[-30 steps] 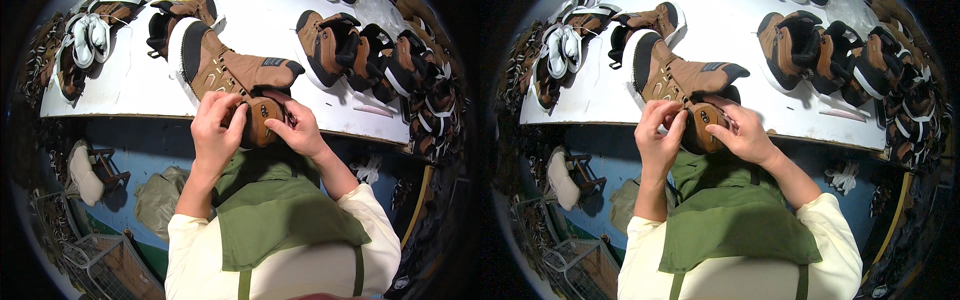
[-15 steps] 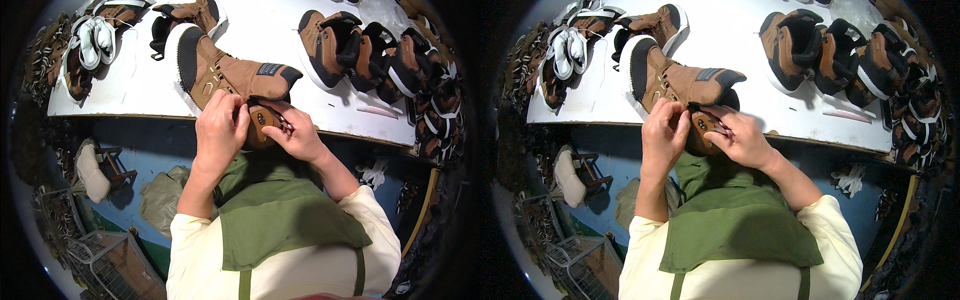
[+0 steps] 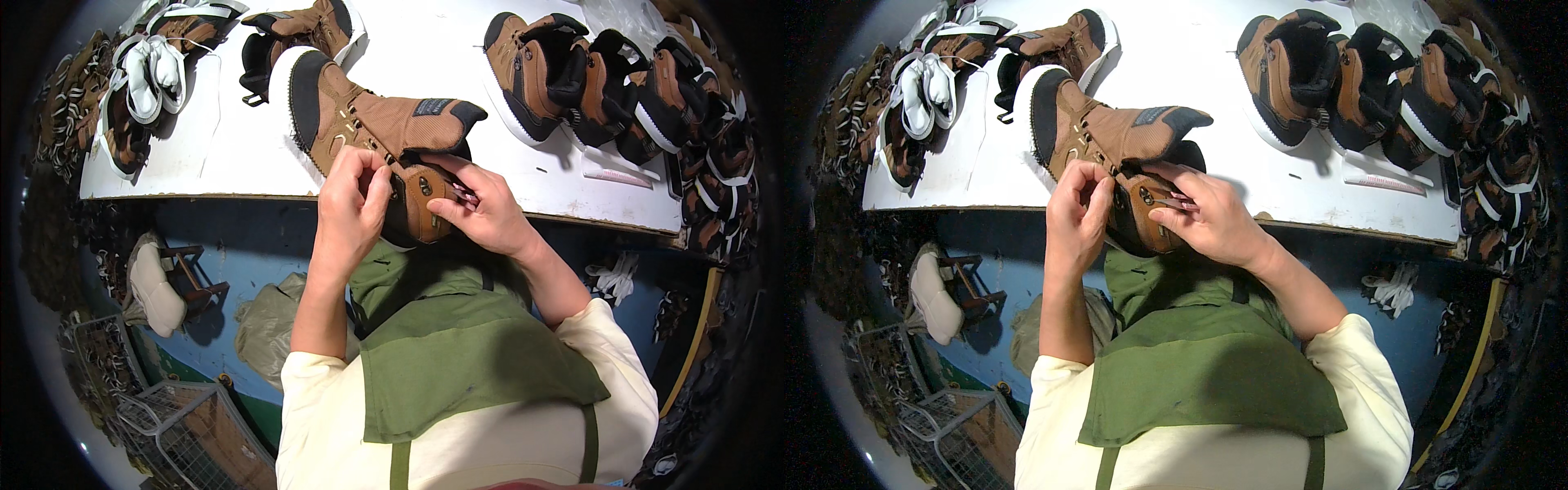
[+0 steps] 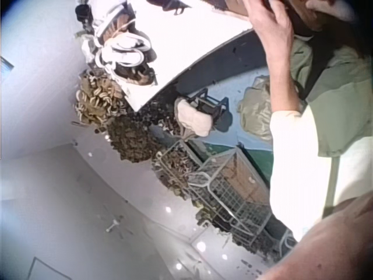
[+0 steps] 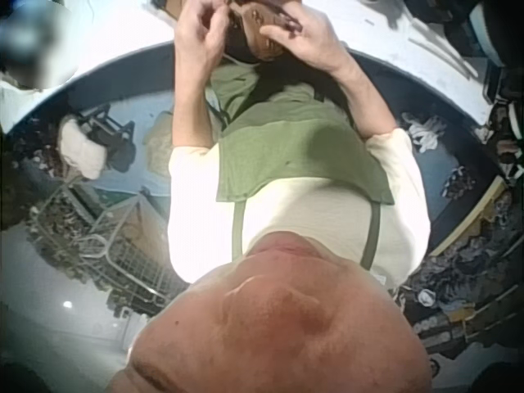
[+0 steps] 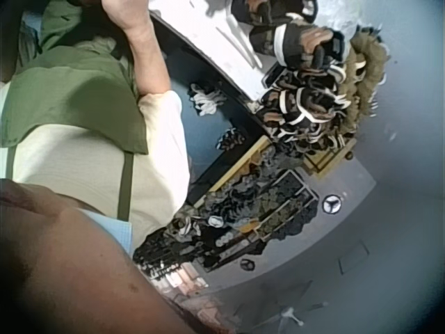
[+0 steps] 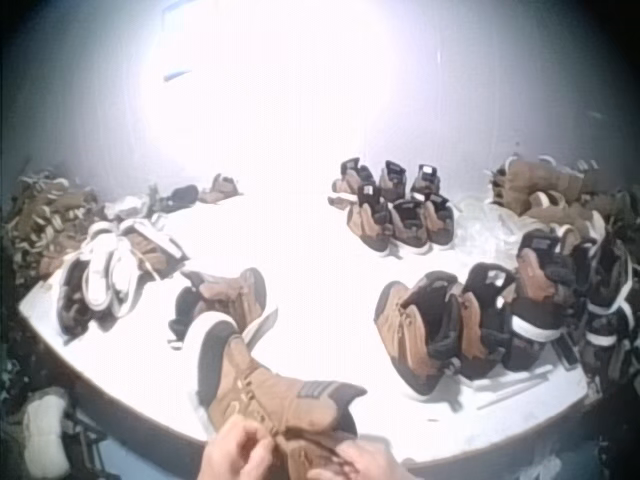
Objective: The person uses pliers to remove and adjust components on a brown hiking boot, including laces and eyelets, while handling multiple similar boots on a white workbench. The person repeatedly picks up boots, manipulates parts with pliers, and places them back on the table.
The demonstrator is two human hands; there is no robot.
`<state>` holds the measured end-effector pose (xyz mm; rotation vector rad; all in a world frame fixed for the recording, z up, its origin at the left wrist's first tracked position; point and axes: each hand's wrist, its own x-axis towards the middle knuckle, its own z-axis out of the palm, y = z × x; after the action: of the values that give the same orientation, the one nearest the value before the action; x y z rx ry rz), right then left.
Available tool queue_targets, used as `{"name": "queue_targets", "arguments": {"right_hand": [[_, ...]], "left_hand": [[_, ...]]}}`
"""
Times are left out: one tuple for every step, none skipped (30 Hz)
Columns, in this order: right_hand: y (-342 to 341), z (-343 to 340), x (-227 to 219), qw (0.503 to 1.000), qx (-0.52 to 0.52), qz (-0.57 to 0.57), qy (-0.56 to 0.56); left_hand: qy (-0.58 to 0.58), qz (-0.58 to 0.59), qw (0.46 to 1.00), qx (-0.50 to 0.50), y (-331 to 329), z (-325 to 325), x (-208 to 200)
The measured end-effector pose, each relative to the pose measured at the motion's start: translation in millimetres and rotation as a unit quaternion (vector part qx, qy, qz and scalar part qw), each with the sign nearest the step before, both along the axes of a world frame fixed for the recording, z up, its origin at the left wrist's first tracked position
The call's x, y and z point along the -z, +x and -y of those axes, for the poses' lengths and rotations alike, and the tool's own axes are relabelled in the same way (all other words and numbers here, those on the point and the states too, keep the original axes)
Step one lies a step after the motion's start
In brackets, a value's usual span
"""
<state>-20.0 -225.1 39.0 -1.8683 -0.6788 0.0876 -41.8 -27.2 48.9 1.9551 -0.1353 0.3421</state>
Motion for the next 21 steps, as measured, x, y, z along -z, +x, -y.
{"name": "queue_targets", "arguments": {"right_hand": [[1, -1, 0, 1.0, 0.0, 0.004, 0.005], [3, -3, 0, 1.0, 0.001, 0.01, 0.011], [4, -4, 0, 1.0, 0.001, 0.016, 0.017], [3, -4, -3, 1.0, 0.007, 0.011, -0.002], [3, -3, -9, 1.0, 0.013, 0.008, -0.021], [4, -3, -13, 0.999, 0.019, 0.004, -0.039], [5, -3, -15, 0.998, 0.031, 0.034, -0.041], [7, -4, -17, 0.996, 0.043, 0.064, -0.041], [9, -4, -19, 0.993, 0.055, 0.094, -0.042], [11, -4, -22, 0.993, 0.065, 0.088, -0.052], [11, -3, -25, 0.992, 0.075, 0.081, -0.061], [13, -3, -26, 0.991, 0.085, 0.075, -0.071], [17, -6, -25, 0.987, 0.099, 0.114, -0.057], [18, -7, -27, 0.986, 0.096, 0.115, -0.068], [20, -8, -32, 0.986, 0.093, 0.115, -0.079], [21, -9, -36, 0.985, 0.09, 0.116, -0.091], [21, -9, -38, 0.985, 0.084, 0.118, -0.098], [20, -9, -41, 0.984, 0.078, 0.12, -0.106], [20, -9, -42, 0.984, 0.072, 0.122, -0.113], [21, -8, -39, 0.979, 0.071, 0.135, -0.134], [22, -5, -36, 0.974, 0.07, 0.148, -0.154]], "left_hand": [[-0.013, -0.021, 1.0, 0.0, 1, -1, 1], [-0.026, -0.042, 0.999, 0.001, 3, -2, 1], [-0.038, -0.062, 0.997, 0.001, 5, -3, 1], [-0.036, -0.064, 0.997, -0.001, 7, -4, 3], [-0.033, -0.065, 0.997, -0.002, 10, -5, 4], [-0.029, -0.067, 0.997, -0.004, 13, -7, 6], [-0.033, -0.079, 0.996, -0.001, 17, -8, 7], [-0.036, -0.091, 0.995, 0.002, 21, -10, 7], [-0.039, -0.103, 0.994, 0.005, 25, -12, 6], [-0.038, -0.118, 0.992, 0.01, 29, -14, 4], [-0.037, -0.132, 0.99, 0.017, 33, -15, 2], [-0.036, -0.146, 0.988, 0.022, 37, -16, 1], [-0.024, -0.152, 0.988, 0.033, 40, -16, -1], [-0.012, -0.159, 0.986, 0.043, 43, -16, -3], [0.001, -0.166, 0.985, 0.053, 46, -16, -5], [0.013, -0.174, 0.983, 0.063, 48, -17, -7], [0.021, -0.177, 0.981, 0.078, 52, -18, -4], [0.022, -0.189, 0.978, 0.084, 53, -18, -7], [0.022, -0.201, 0.975, 0.091, 54, -18, -11], [0.022, -0.214, 0.972, 0.098, 55, -18, -12], [0.033, -0.207, 0.972, 0.102, 56, -17, -12]]}}
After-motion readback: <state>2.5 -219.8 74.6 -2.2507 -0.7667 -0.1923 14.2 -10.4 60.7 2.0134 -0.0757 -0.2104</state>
